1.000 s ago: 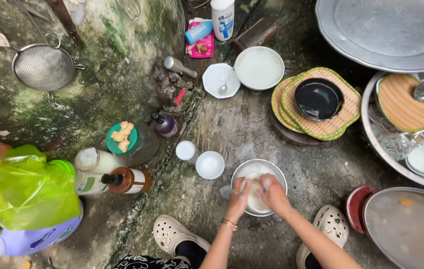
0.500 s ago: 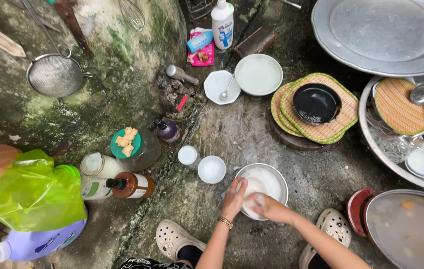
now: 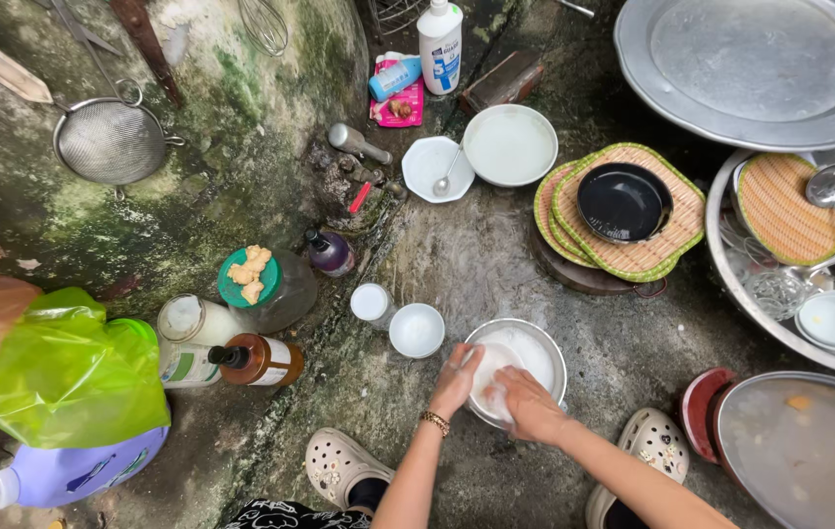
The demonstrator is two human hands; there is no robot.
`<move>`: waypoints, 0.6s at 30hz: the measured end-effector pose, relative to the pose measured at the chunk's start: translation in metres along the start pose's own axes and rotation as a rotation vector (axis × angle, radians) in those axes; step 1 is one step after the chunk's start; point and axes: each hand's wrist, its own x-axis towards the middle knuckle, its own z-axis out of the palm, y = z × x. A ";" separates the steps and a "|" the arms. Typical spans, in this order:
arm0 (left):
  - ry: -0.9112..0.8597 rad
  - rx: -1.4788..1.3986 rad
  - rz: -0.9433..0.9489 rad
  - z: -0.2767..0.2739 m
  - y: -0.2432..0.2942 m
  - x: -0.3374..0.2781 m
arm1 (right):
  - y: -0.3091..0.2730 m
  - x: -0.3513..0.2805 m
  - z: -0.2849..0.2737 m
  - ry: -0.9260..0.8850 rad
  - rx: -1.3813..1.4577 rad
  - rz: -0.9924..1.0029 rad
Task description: The person washes several bowls, a small pot, and a woven plastic tray by hand in a basin of soapy water on the floor, rinsing some items with water from a small cup and placing them in a large metal bowl.
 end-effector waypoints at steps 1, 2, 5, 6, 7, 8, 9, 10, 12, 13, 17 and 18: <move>-0.084 0.002 -0.083 -0.004 0.006 0.002 | 0.006 0.001 -0.005 0.032 -0.251 -0.132; -0.167 0.005 -0.166 -0.005 0.009 0.005 | 0.006 0.005 -0.002 0.042 -0.232 -0.096; 0.121 -0.078 0.155 0.011 0.002 0.023 | -0.004 0.014 0.008 0.211 0.041 0.030; 0.126 -0.175 0.129 0.021 -0.002 0.027 | -0.015 0.019 0.015 0.348 0.268 0.081; 0.128 -0.214 0.166 0.027 -0.007 0.029 | -0.024 0.022 0.021 0.481 0.503 0.138; 0.090 -0.216 0.157 0.026 -0.011 0.030 | -0.024 0.021 0.020 0.474 0.402 0.008; 0.024 -0.200 0.122 0.018 -0.011 0.031 | -0.022 0.018 0.019 0.470 0.300 -0.115; -0.061 -0.175 0.057 0.005 -0.010 0.031 | -0.019 0.015 0.017 0.463 0.196 -0.236; -0.304 -0.031 -0.181 -0.019 0.000 0.031 | 0.005 0.002 0.003 0.102 -0.199 -0.329; -0.413 0.028 -0.264 -0.029 0.006 0.034 | 0.013 -0.001 -0.003 -0.087 -0.397 -0.373; -0.272 -0.132 -0.075 -0.013 0.009 0.040 | -0.005 0.007 0.016 0.226 0.162 -0.089; -0.171 -0.205 0.054 0.001 0.005 0.041 | -0.011 0.011 0.022 0.363 0.280 -0.076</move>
